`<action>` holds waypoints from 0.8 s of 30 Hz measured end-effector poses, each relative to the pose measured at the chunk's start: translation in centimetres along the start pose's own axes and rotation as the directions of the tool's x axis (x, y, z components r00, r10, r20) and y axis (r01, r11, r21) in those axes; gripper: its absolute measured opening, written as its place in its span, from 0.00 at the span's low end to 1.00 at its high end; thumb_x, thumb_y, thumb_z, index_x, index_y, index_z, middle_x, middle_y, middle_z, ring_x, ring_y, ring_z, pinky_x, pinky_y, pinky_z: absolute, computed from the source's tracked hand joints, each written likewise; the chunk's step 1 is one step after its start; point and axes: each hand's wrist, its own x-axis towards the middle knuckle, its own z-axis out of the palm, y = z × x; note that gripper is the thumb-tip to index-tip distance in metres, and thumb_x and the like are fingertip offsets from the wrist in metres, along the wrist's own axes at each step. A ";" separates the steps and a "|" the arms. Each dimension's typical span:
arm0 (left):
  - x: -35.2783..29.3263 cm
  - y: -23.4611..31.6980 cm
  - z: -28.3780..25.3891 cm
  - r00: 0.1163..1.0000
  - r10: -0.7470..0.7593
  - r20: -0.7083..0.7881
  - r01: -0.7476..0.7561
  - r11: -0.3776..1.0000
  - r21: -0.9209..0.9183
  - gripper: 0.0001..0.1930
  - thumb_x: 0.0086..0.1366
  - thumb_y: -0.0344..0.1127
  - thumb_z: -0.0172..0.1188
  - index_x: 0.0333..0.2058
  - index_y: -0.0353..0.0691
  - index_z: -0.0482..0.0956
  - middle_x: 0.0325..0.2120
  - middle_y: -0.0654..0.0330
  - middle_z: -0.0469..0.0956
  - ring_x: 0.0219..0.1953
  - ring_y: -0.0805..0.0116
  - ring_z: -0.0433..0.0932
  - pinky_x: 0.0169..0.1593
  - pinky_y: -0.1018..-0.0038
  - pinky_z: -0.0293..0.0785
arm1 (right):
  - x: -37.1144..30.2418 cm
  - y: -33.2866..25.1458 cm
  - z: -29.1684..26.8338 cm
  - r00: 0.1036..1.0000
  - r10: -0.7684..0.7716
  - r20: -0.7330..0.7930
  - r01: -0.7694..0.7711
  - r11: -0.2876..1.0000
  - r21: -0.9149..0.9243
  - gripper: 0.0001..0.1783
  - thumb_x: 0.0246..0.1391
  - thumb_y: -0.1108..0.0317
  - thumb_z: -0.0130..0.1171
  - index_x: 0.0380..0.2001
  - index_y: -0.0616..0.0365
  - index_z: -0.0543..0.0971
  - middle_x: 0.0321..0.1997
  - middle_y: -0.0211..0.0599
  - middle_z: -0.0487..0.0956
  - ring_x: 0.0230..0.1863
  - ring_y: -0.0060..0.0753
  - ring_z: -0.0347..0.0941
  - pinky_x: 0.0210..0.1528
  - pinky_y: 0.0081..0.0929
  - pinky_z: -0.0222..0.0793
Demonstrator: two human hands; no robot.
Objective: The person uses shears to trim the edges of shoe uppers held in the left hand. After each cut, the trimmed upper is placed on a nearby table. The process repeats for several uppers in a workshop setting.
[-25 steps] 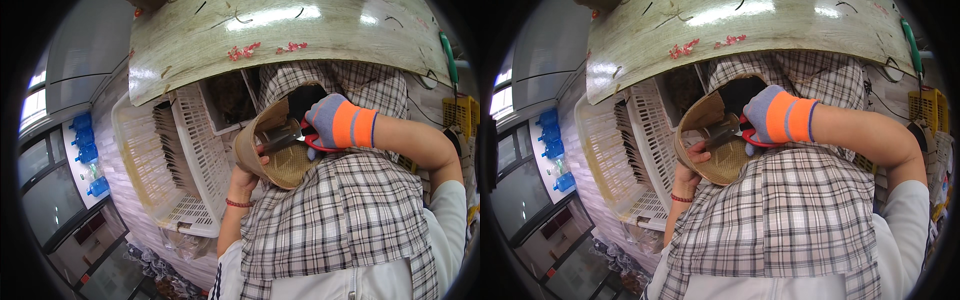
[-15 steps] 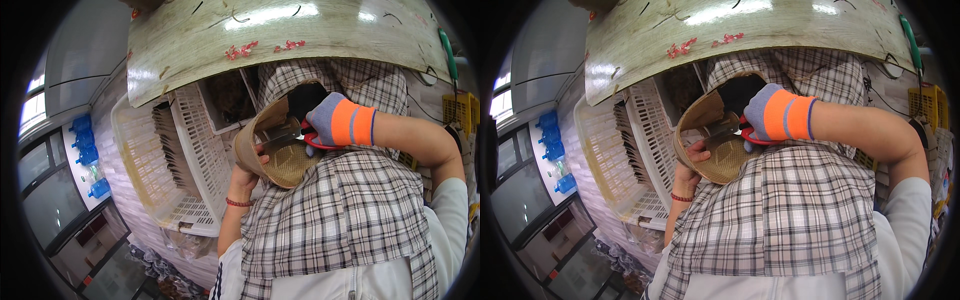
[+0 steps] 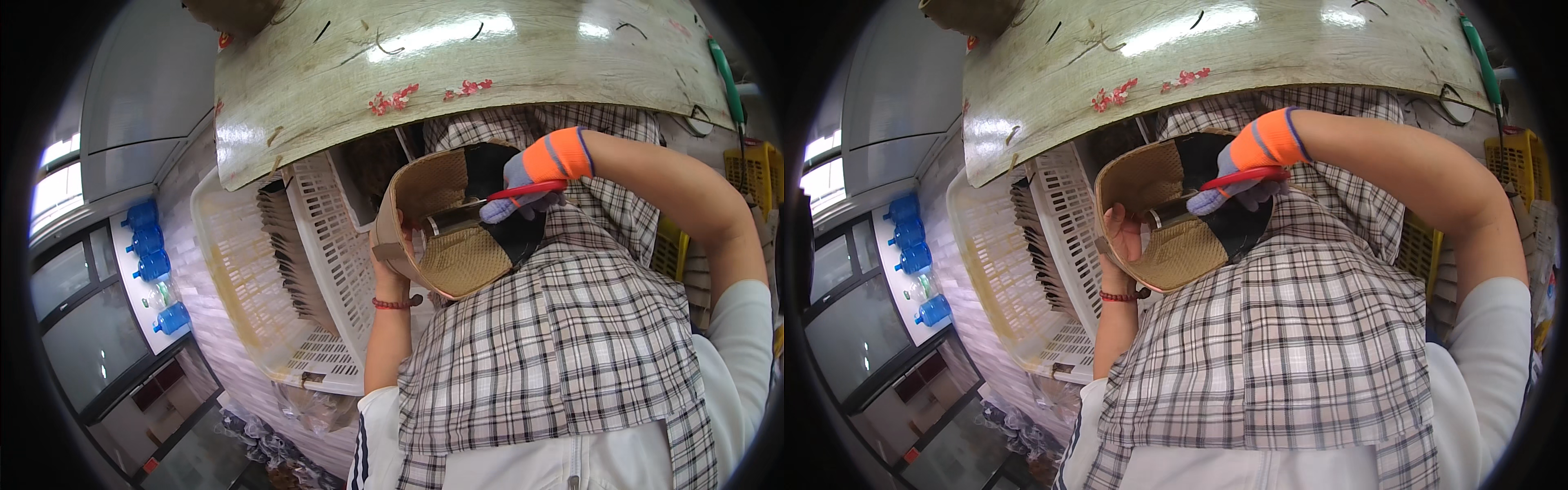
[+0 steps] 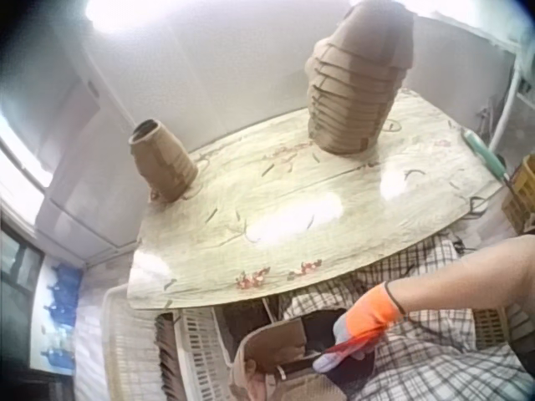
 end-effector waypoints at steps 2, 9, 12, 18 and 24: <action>0.1 -0.2 -0.1 0.998 -0.002 -0.064 0.001 1.000 -0.018 0.15 0.70 0.33 0.54 0.52 0.35 0.77 0.43 0.59 0.80 0.40 0.64 0.78 0.47 0.68 0.77 | -1.3 -2.7 0.0 0.997 0.066 -0.031 -0.066 0.998 0.008 0.48 0.56 0.22 0.44 0.31 0.65 0.84 0.20 0.37 0.75 0.21 0.32 0.74 0.26 0.31 0.77; 0.4 0.6 -0.8 0.994 -0.104 -0.018 0.104 0.995 -0.014 0.17 0.68 0.37 0.60 0.53 0.38 0.77 0.48 0.59 0.81 0.48 0.64 0.79 0.49 0.67 0.77 | -1.5 -4.1 -0.9 0.998 0.029 -0.047 -0.028 0.999 0.032 0.33 0.63 0.40 0.48 0.28 0.62 0.83 0.18 0.38 0.75 0.18 0.32 0.72 0.24 0.30 0.77; 0.5 0.6 -0.4 0.991 -0.119 -0.055 0.118 0.993 -0.016 0.17 0.70 0.36 0.54 0.54 0.35 0.76 0.44 0.57 0.81 0.40 0.67 0.80 0.42 0.71 0.79 | -0.9 -3.9 -1.1 0.998 0.052 -0.032 -0.051 0.999 0.014 0.49 0.46 0.19 0.54 0.25 0.65 0.83 0.16 0.35 0.74 0.19 0.32 0.74 0.24 0.30 0.75; 0.4 1.8 2.2 1.000 -0.025 0.016 0.022 0.987 0.160 0.16 0.70 0.33 0.53 0.53 0.32 0.75 0.39 0.57 0.81 0.36 0.69 0.81 0.40 0.74 0.80 | -1.1 -4.5 0.2 0.966 0.041 -0.255 -0.050 0.998 -0.029 0.44 0.43 0.20 0.59 0.23 0.60 0.84 0.19 0.39 0.79 0.21 0.33 0.76 0.27 0.30 0.75; 0.8 -0.7 1.0 0.995 0.087 0.058 -0.090 0.995 0.037 0.18 0.66 0.32 0.63 0.53 0.33 0.76 0.40 0.61 0.81 0.42 0.70 0.78 0.47 0.74 0.77 | -0.2 1.3 2.7 0.993 -0.079 -0.083 0.080 0.997 0.015 0.46 0.49 0.19 0.50 0.17 0.59 0.82 0.17 0.35 0.77 0.19 0.28 0.73 0.24 0.26 0.71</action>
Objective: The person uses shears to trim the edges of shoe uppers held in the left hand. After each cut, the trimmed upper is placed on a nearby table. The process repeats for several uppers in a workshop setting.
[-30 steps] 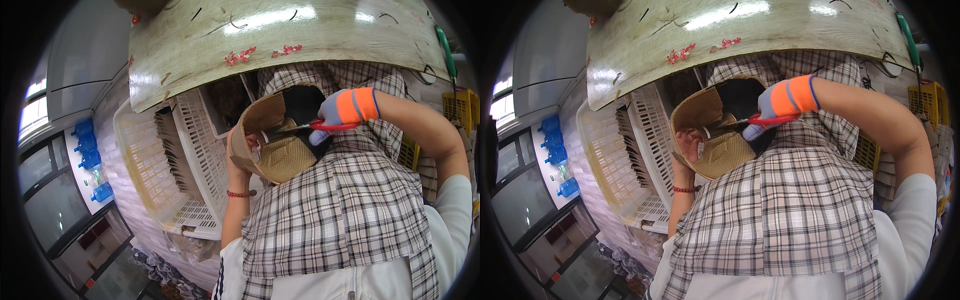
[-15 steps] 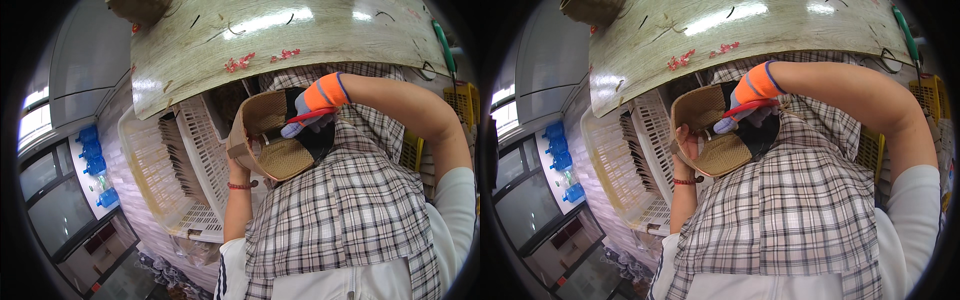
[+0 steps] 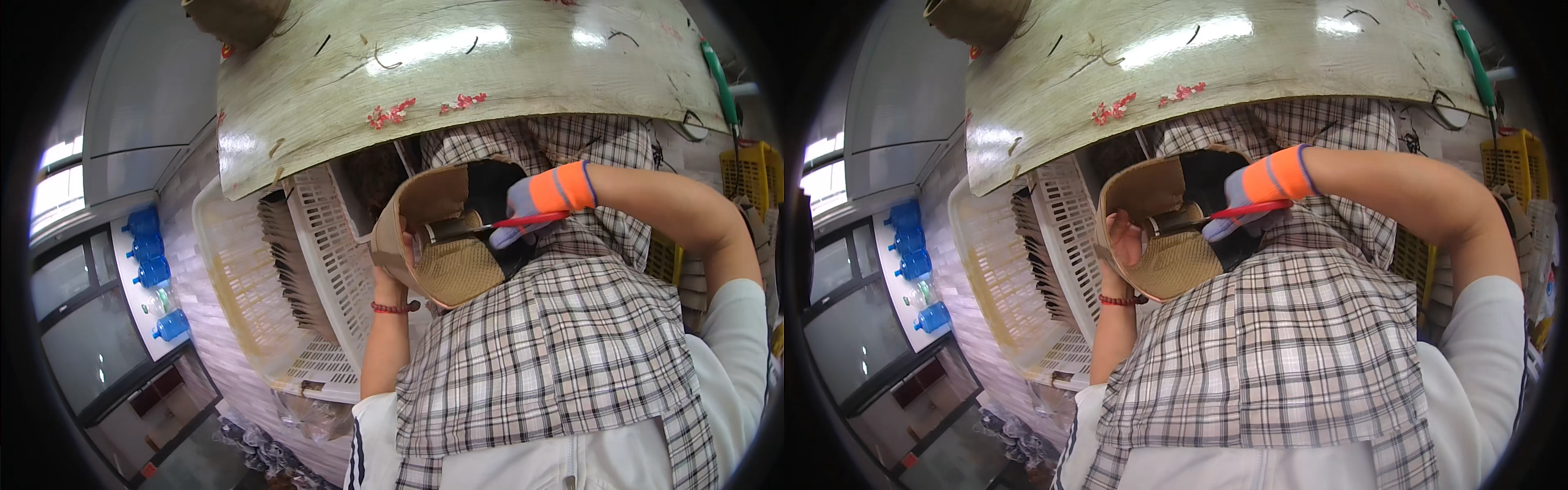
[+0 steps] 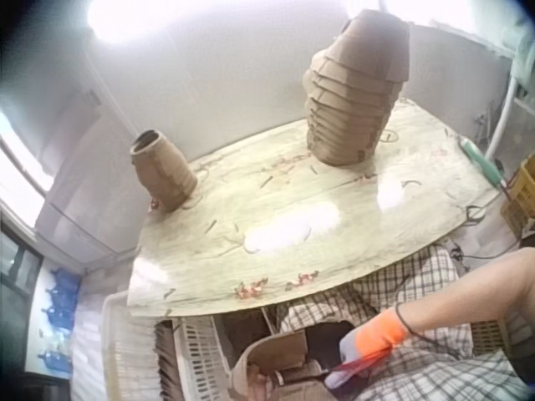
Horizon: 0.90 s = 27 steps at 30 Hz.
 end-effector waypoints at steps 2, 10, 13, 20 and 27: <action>0.2 -1.0 -0.4 1.000 0.018 0.001 -0.018 0.998 0.066 0.18 0.65 0.35 0.65 0.51 0.33 0.78 0.40 0.62 0.80 0.42 0.71 0.77 0.48 0.74 0.75 | -1.6 0.2 0.2 0.991 0.047 0.122 -0.068 0.983 0.168 0.53 0.53 0.17 0.36 0.28 0.62 0.83 0.20 0.37 0.76 0.21 0.28 0.74 0.25 0.26 0.74; 2.9 -2.0 -0.7 0.998 -0.028 0.054 0.008 0.943 0.334 0.16 0.66 0.38 0.65 0.50 0.38 0.80 0.44 0.62 0.81 0.46 0.71 0.77 0.51 0.73 0.74 | -1.5 6.4 -0.4 0.916 -0.341 0.210 0.188 0.829 0.527 0.59 0.55 0.18 0.25 0.44 0.68 0.81 0.20 0.29 0.71 0.21 0.25 0.70 0.24 0.28 0.73; 2.7 -2.2 -0.7 0.997 -0.025 0.072 -0.002 0.935 0.355 0.14 0.68 0.36 0.62 0.50 0.39 0.80 0.45 0.61 0.81 0.49 0.68 0.78 0.52 0.71 0.75 | -0.9 5.4 -1.4 0.939 -0.252 0.234 0.118 0.877 0.466 0.60 0.55 0.17 0.24 0.44 0.69 0.81 0.18 0.28 0.70 0.20 0.25 0.69 0.23 0.27 0.71; 2.6 -1.0 0.2 0.985 0.036 0.170 -0.110 0.885 0.452 0.23 0.67 0.38 0.65 0.57 0.37 0.74 0.50 0.59 0.79 0.52 0.65 0.77 0.55 0.67 0.76 | -1.4 4.2 -3.8 0.970 -0.234 0.066 0.223 0.963 0.151 0.33 0.62 0.37 0.53 0.33 0.60 0.86 0.13 0.32 0.71 0.15 0.28 0.68 0.18 0.28 0.65; -1.9 14.6 11.8 0.890 0.402 0.214 -0.441 0.645 0.624 0.12 0.63 0.32 0.59 0.42 0.33 0.81 0.44 0.55 0.83 0.44 0.66 0.81 0.52 0.67 0.75 | -4.5 9.9 -0.8 0.820 -0.520 -0.239 0.455 0.846 -0.277 0.15 0.53 0.59 0.62 0.39 0.57 0.80 0.30 0.47 0.81 0.31 0.50 0.77 0.33 0.37 0.72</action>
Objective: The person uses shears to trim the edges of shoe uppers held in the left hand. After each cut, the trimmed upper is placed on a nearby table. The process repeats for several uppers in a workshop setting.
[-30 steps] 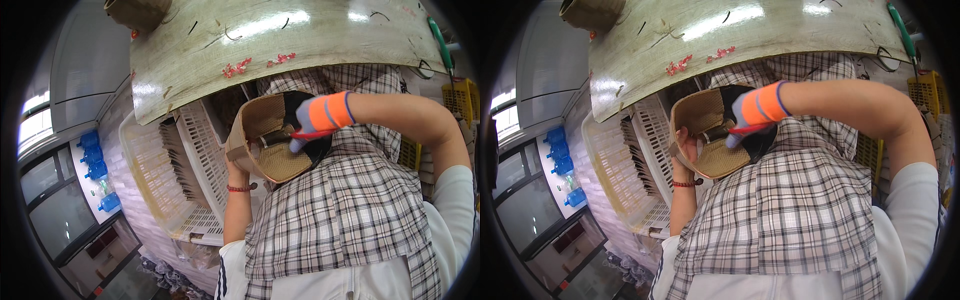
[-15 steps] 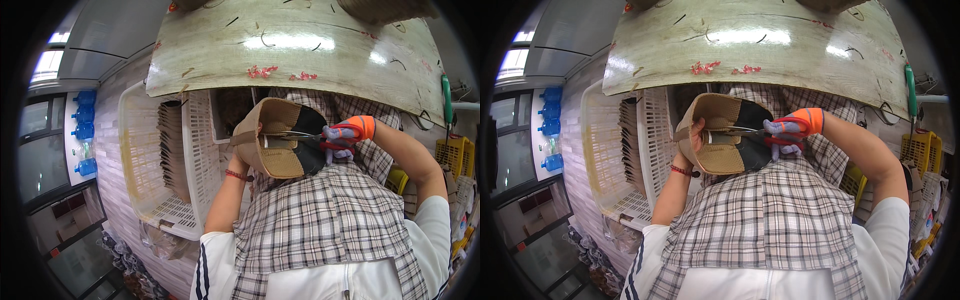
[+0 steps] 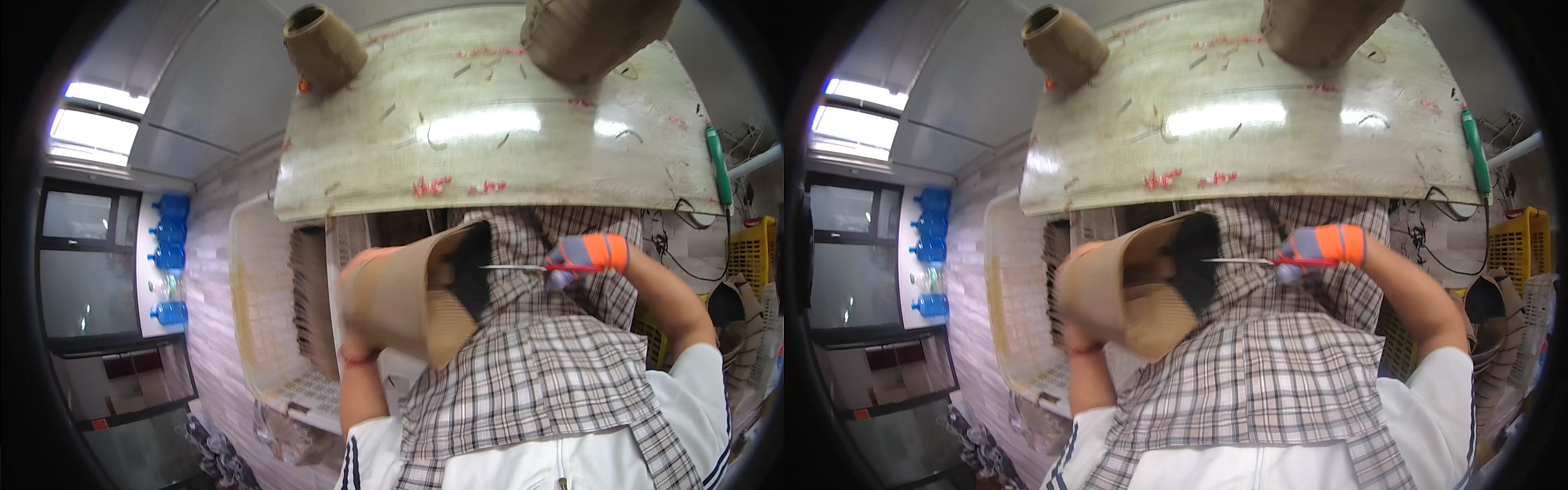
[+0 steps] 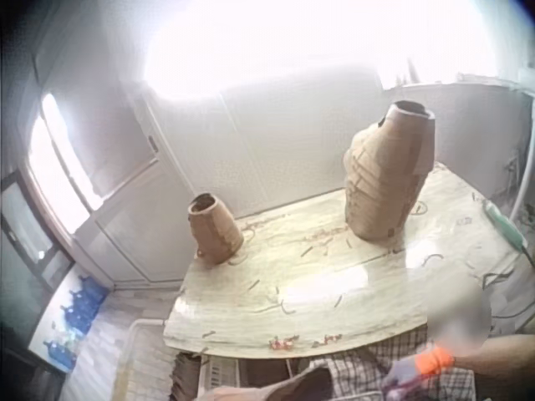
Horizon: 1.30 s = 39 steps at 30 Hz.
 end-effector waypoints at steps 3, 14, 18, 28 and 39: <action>5.2 7.5 -2.3 0.811 0.339 0.476 -0.581 0.553 0.597 0.11 0.59 0.29 0.58 0.39 0.32 0.82 0.42 0.53 0.83 0.42 0.63 0.82 0.53 0.64 0.75 | -3.4 0.1 1.8 0.977 -0.072 -0.199 0.080 0.996 0.034 0.15 0.57 0.57 0.59 0.39 0.57 0.80 0.30 0.45 0.80 0.30 0.48 0.76 0.33 0.36 0.71; 22.1 3.6 11.9 0.396 0.215 0.893 -0.917 0.038 0.398 0.20 0.56 0.23 0.56 0.48 0.44 0.79 0.49 0.57 0.80 0.55 0.61 0.77 0.61 0.58 0.68 | -5.2 3.7 5.2 0.904 0.183 -0.386 0.045 0.858 0.512 0.36 0.60 0.32 0.50 0.18 0.56 0.74 0.14 0.32 0.74 0.23 0.27 0.74 0.29 0.29 0.70; 31.8 1.0 8.7 0.613 0.436 0.659 -0.670 -0.155 0.726 0.26 0.61 0.24 0.49 0.57 0.53 0.77 0.64 0.52 0.67 0.66 0.49 0.64 0.69 0.45 0.51 | -5.2 3.4 5.4 0.885 0.196 -0.422 0.088 0.821 0.564 0.40 0.57 0.27 0.50 0.21 0.59 0.77 0.15 0.34 0.75 0.25 0.27 0.75 0.33 0.30 0.74; 44.4 0.6 -4.3 0.792 0.582 0.181 -0.179 -0.062 0.982 0.05 0.58 0.34 0.62 0.32 0.50 0.85 0.62 0.56 0.70 0.69 0.52 0.60 0.66 0.42 0.58 | -4.5 1.5 3.9 0.913 0.237 -0.333 0.004 0.810 0.586 0.40 0.60 0.31 0.50 0.42 0.63 0.82 0.20 0.31 0.76 0.22 0.23 0.71 0.27 0.25 0.69; 19.8 16.6 -8.4 0.912 0.182 -0.366 -0.305 0.899 -0.314 0.26 0.74 0.38 0.43 0.64 0.28 0.62 0.62 0.46 0.68 0.66 0.56 0.66 0.68 0.59 0.62 | -5.7 -2.3 5.9 0.699 0.468 -0.541 -0.073 0.799 0.597 0.14 0.54 0.67 0.61 0.43 0.60 0.80 0.25 0.26 0.77 0.24 0.15 0.69 0.26 0.19 0.65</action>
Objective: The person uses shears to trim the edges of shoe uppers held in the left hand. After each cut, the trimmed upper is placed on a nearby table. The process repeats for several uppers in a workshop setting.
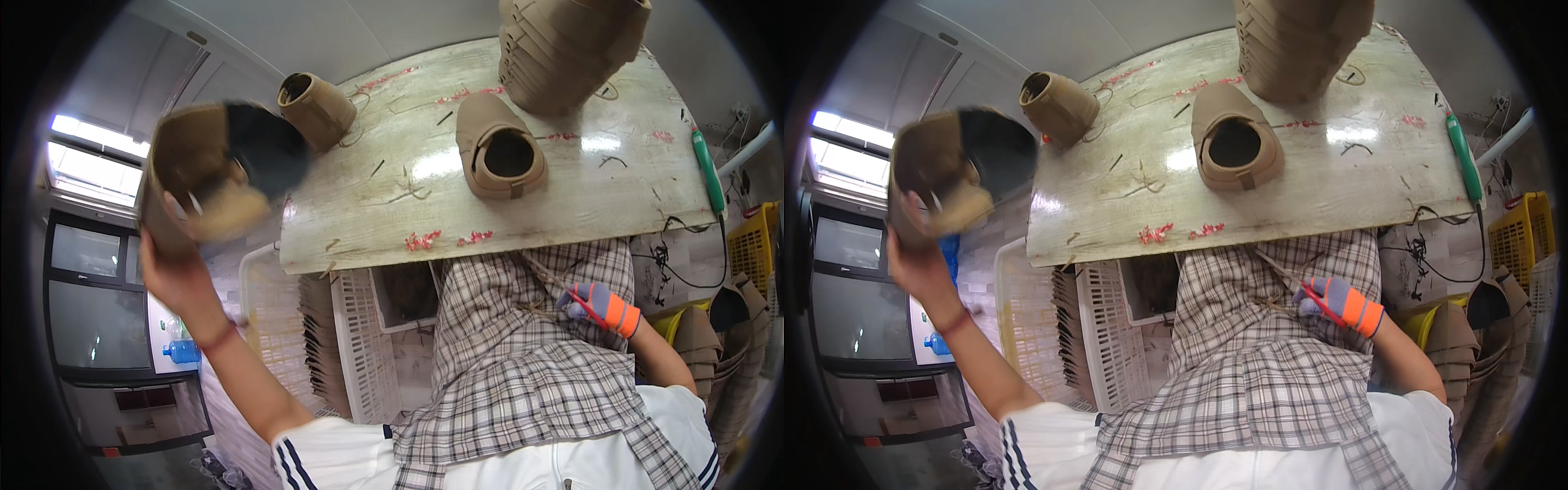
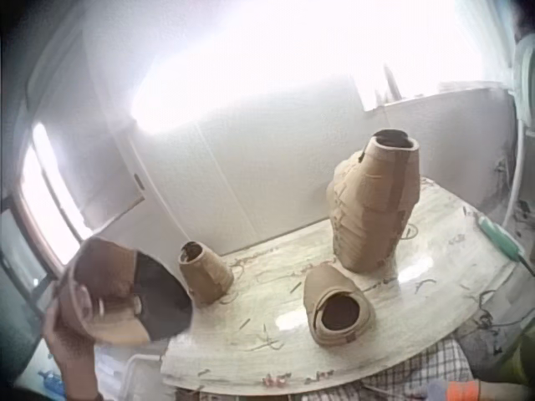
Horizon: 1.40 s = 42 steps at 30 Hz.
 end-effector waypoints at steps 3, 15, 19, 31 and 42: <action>-12.9 -1.8 -5.8 0.922 -0.372 0.108 0.381 0.922 -0.071 0.31 0.73 0.44 0.37 0.68 0.29 0.56 0.66 0.45 0.63 0.70 0.55 0.60 0.71 0.52 0.57 | -1.2 -0.9 -1.0 0.995 -0.070 -0.071 0.060 0.988 -0.140 0.19 0.50 0.67 0.67 0.45 0.60 0.78 0.26 0.33 0.79 0.25 0.25 0.74 0.29 0.24 0.69; -36.2 -15.7 -9.3 0.470 -0.882 0.008 0.754 0.397 -0.523 0.28 0.76 0.48 0.42 0.65 0.34 0.62 0.64 0.49 0.67 0.67 0.57 0.64 0.70 0.59 0.57 | 3.1 -5.8 4.0 0.900 -0.429 0.072 0.256 0.389 -0.885 0.18 0.40 0.61 0.71 0.36 0.54 0.80 0.34 0.39 0.80 0.39 0.45 0.76 0.43 0.39 0.72; -37.3 -19.3 -11.2 0.472 -0.881 -0.039 0.763 0.430 -0.482 0.23 0.75 0.47 0.47 0.59 0.35 0.69 0.61 0.50 0.69 0.65 0.56 0.66 0.68 0.60 0.61 | 5.0 -5.0 5.5 0.868 -0.480 0.125 0.312 0.332 -0.890 0.17 0.39 0.60 0.71 0.33 0.52 0.80 0.32 0.37 0.79 0.40 0.43 0.75 0.45 0.38 0.70; -36.0 -19.7 -7.6 0.471 -0.879 -0.082 0.851 0.476 -0.220 0.22 0.67 0.44 0.64 0.53 0.38 0.72 0.51 0.61 0.76 0.53 0.68 0.75 0.57 0.69 0.72 | 7.2 -5.1 7.5 0.864 -0.460 0.206 0.353 0.260 -0.899 0.15 0.40 0.62 0.71 0.33 0.50 0.80 0.30 0.36 0.80 0.38 0.44 0.77 0.42 0.40 0.72; -37.7 -21.5 -9.6 0.828 -0.532 0.178 0.305 0.693 0.653 0.15 0.73 0.42 0.56 0.52 0.40 0.69 0.51 0.60 0.73 0.55 0.69 0.72 0.62 0.71 0.66 | 6.7 -6.4 6.9 0.840 -0.495 0.221 0.402 0.296 -0.866 0.16 0.38 0.60 0.72 0.33 0.50 0.81 0.31 0.37 0.79 0.39 0.42 0.76 0.41 0.35 0.71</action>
